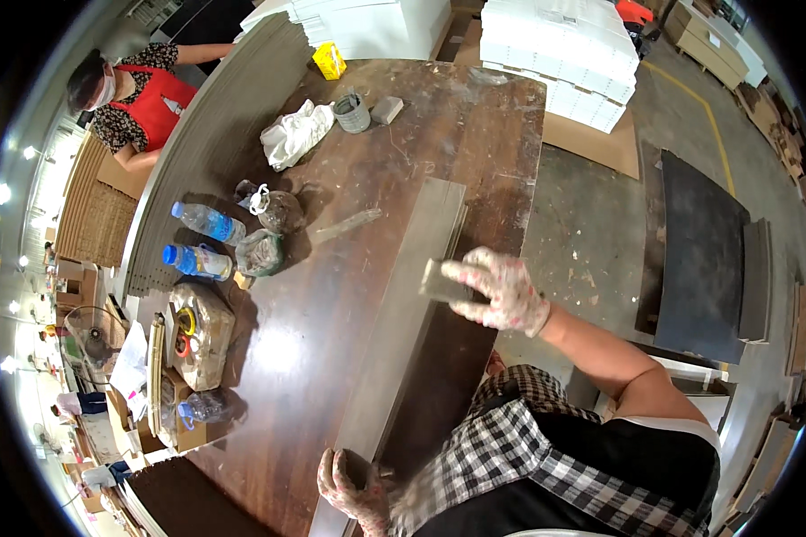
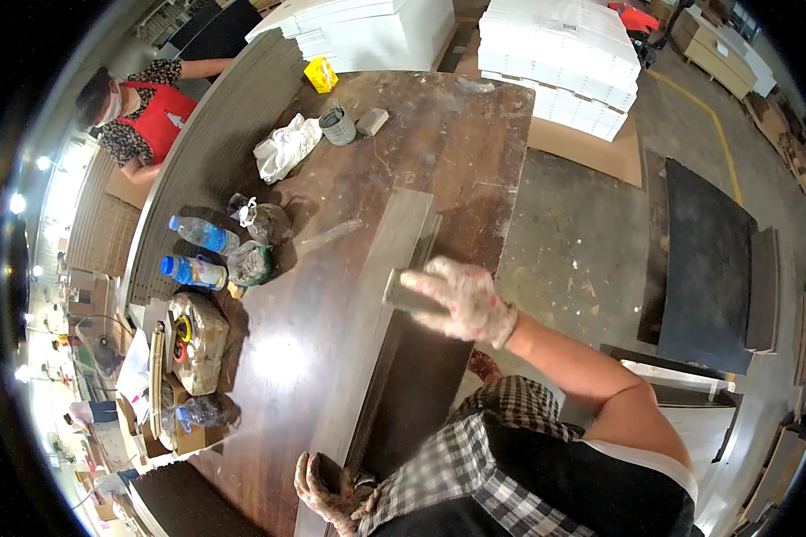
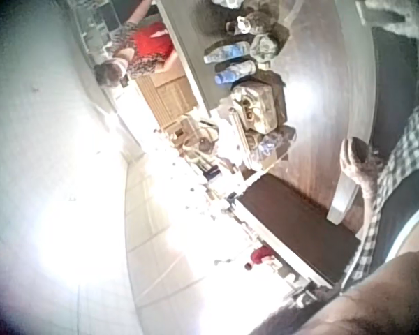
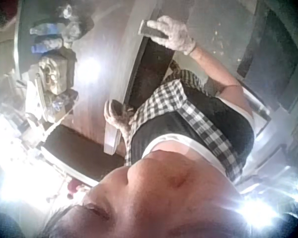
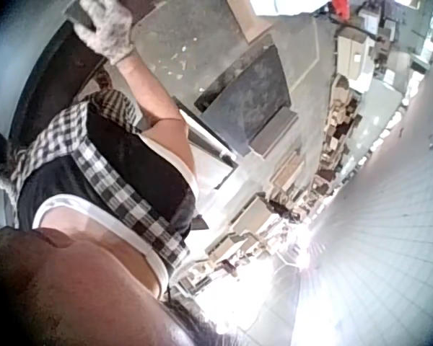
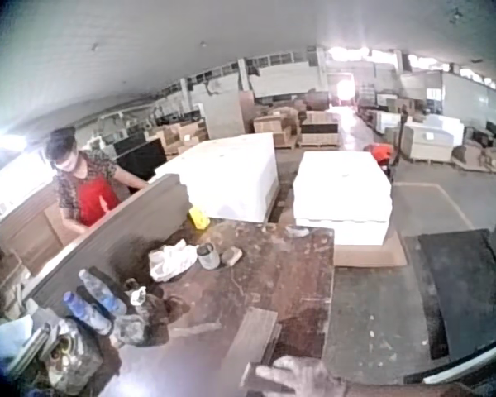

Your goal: The person sands the surface and edges of a wood panel using a sanding block, then wipes the dust away with a cloth before picking up another panel to continue.

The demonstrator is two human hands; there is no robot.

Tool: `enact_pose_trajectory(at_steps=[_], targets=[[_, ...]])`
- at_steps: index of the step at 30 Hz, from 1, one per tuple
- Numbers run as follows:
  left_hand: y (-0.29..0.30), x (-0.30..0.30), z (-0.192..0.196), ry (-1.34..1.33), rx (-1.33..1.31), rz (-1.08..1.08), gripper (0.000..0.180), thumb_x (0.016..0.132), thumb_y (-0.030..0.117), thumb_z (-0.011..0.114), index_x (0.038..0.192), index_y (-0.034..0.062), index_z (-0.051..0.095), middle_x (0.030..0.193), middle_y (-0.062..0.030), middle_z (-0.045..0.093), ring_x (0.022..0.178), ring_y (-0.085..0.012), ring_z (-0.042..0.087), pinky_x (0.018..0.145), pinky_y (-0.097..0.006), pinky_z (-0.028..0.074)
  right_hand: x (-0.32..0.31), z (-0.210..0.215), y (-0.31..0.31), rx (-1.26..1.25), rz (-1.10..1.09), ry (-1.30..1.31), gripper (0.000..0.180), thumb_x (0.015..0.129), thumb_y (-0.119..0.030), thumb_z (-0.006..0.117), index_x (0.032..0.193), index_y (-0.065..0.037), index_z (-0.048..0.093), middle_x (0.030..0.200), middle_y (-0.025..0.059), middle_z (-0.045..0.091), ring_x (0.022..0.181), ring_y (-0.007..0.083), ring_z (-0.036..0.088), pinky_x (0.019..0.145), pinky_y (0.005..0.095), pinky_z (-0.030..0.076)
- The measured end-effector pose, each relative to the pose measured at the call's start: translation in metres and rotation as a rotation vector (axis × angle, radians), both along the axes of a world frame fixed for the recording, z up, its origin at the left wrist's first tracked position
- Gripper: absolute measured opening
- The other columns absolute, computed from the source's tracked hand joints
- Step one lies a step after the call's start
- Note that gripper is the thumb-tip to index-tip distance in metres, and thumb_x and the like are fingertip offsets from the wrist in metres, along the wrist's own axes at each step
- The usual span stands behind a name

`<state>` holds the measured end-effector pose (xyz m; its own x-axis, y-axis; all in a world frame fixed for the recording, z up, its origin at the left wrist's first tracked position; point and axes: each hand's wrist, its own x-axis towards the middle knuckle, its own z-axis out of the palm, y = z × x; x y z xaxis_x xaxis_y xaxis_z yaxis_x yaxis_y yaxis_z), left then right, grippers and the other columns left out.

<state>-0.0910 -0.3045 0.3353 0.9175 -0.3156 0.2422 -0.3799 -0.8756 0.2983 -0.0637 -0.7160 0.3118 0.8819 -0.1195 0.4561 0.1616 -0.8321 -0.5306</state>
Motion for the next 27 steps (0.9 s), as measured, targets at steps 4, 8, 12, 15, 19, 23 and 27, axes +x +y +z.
enact_pose_trajectory(at_steps=[4, 8, 12, 15, 19, 23, 27], targets=[[-0.002, 0.001, 0.0, -0.017, -0.012, -0.017, 0.064, 0.068, 0.018, 0.083, 0.126, 0.0099, 0.058, 0.134, -0.0146, 0.057, 0.122, -0.0373, 0.052, 0.104, -0.051, 0.038, 0.036, 0.007, -0.07, -0.113, -0.249, -0.043, 0.056, 0.08, -0.03, 0.077, 0.131, -0.015, 0.059, 0.102, 0.0122, 0.061, 0.089, 0.0308, 0.064, 0.077, 0.0421, 0.056], [-0.006, 0.001, 0.005, -0.014, 0.009, -0.003, 0.06, 0.07, 0.016, 0.081, 0.124, 0.0089, 0.059, 0.132, -0.0155, 0.058, 0.12, -0.0378, 0.052, 0.104, -0.05, 0.038, 0.035, 0.009, -0.061, -0.04, -0.258, -0.045, 0.052, 0.081, -0.028, 0.076, 0.127, -0.013, 0.059, 0.099, 0.0139, 0.059, 0.088, 0.0317, 0.063, 0.075, 0.0432, 0.054], [-0.01, 0.003, 0.008, -0.073, -0.025, -0.036, 0.057, 0.072, 0.015, 0.076, 0.126, 0.0091, 0.057, 0.13, -0.0146, 0.06, 0.118, -0.0372, 0.055, 0.104, -0.05, 0.04, -0.008, -0.007, 0.059, 0.19, 0.121, -0.013, 0.057, 0.073, -0.028, 0.084, 0.124, -0.013, 0.062, 0.102, 0.0133, 0.066, 0.094, 0.0328, 0.064, 0.08, 0.0439, 0.055], [-0.005, 0.003, 0.003, -0.047, -0.02, 0.007, 0.054, 0.071, 0.017, 0.078, 0.122, 0.0101, 0.061, 0.128, -0.0133, 0.062, 0.117, -0.0368, 0.057, 0.103, -0.05, 0.042, -0.005, -0.005, 0.085, 0.053, 0.29, -0.302, 0.05, 0.078, -0.027, 0.078, 0.123, -0.012, 0.063, 0.087, 0.0068, 0.061, 0.08, 0.023, 0.064, 0.066, 0.0357, 0.055], [-0.008, 0.007, 0.003, -0.056, 0.003, 0.036, 0.055, 0.065, 0.015, 0.083, 0.117, 0.0121, 0.066, 0.126, -0.011, 0.063, 0.116, -0.0346, 0.058, 0.101, -0.048, 0.045, 0.018, -0.008, 0.034, -0.008, -0.054, -0.265, 0.062, 0.076, -0.024, 0.078, 0.131, -0.008, 0.055, 0.098, 0.0096, 0.058, 0.079, 0.0251, 0.059, 0.065, 0.0383, 0.053], [-0.002, 0.001, 0.007, -0.025, 0.004, 0.041, 0.055, 0.071, 0.02, 0.08, 0.123, 0.0112, 0.065, 0.133, -0.011, 0.06, 0.124, -0.0338, 0.053, 0.107, -0.046, 0.04, -0.018, -0.004, 0.14, 0.105, 0.34, -0.172, 0.054, 0.077, -0.028, 0.078, 0.125, -0.01, 0.062, 0.098, 0.008, 0.059, 0.082, 0.0234, 0.062, 0.065, 0.039, 0.054], [0.055, -0.016, 0.021, -0.135, 0.137, 0.075, 0.049, 0.085, 0.022, 0.071, 0.132, 0.0135, 0.061, 0.136, -0.0116, 0.058, 0.13, -0.0298, 0.05, 0.115, -0.05, 0.033, -0.022, 0.009, 0.18, 0.007, 0.462, -0.287, 0.049, 0.078, -0.022, 0.078, 0.122, -0.007, 0.064, 0.099, 0.0079, 0.06, 0.083, 0.0215, 0.063, 0.069, 0.0326, 0.057]])
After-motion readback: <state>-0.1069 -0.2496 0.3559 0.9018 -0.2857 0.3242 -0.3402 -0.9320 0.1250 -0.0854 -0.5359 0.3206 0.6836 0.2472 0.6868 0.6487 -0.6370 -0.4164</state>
